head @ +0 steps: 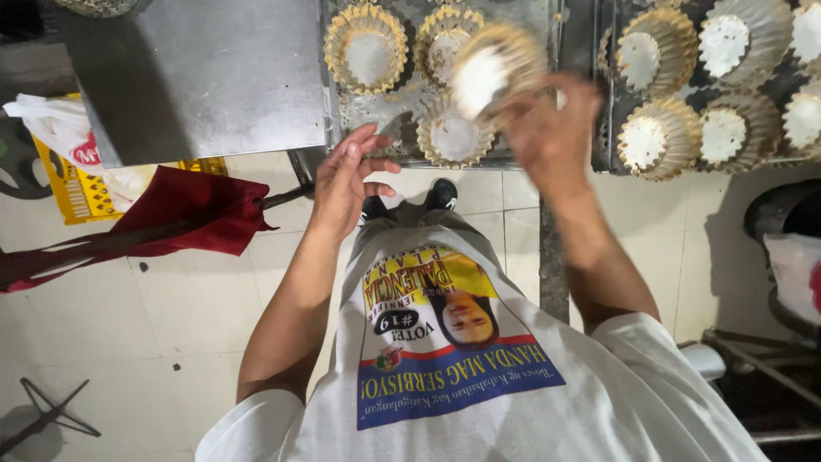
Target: The person arranges stacks of metallic baking molds onto a metal tray, placing them one by one into rows by hand.
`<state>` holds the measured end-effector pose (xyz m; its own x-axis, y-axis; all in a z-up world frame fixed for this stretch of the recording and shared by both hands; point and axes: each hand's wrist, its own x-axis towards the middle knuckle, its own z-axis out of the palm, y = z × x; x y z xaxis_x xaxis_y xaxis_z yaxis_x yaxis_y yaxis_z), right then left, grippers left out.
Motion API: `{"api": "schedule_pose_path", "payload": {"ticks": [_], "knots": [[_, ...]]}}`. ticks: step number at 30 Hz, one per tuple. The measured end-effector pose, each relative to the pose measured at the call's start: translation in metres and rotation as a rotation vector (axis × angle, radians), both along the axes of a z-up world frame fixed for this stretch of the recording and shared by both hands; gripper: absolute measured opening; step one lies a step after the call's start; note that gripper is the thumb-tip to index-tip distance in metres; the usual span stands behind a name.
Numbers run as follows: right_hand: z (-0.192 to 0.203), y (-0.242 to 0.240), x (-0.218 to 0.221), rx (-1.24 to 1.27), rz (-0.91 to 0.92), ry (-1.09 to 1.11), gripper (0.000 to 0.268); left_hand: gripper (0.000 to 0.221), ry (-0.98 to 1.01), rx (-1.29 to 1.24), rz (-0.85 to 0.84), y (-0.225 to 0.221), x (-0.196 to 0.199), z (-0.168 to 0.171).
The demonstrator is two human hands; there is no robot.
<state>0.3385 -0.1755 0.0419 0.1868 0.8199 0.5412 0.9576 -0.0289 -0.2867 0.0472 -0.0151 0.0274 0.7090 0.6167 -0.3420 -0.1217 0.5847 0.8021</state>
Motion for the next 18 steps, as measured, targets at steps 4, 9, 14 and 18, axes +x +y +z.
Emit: {"api": "schedule_pose_path", "payload": {"ticks": [4, 9, 14, 18], "knots": [[-0.034, -0.004, 0.04, -0.096, -0.185, -0.165, 0.008, 0.063, 0.044, -0.009, 0.026, 0.004, -0.007, 0.005], [-0.052, 0.009, 0.043, -0.097, -0.306, -0.195, 0.014, 0.058, 0.003, -0.006, 0.063, 0.019, -0.031, 0.004], [-0.019, 0.017, 0.026, -0.205, -0.289, -0.221, 0.018, 0.056, -0.017, -0.001, 0.127, 0.053, -0.066, -0.003], [0.027, 0.063, -0.018, -0.144, -0.185, -0.153, 0.028, 0.052, -0.02, -0.002, 0.19, 0.094, -0.107, -0.008]]}}
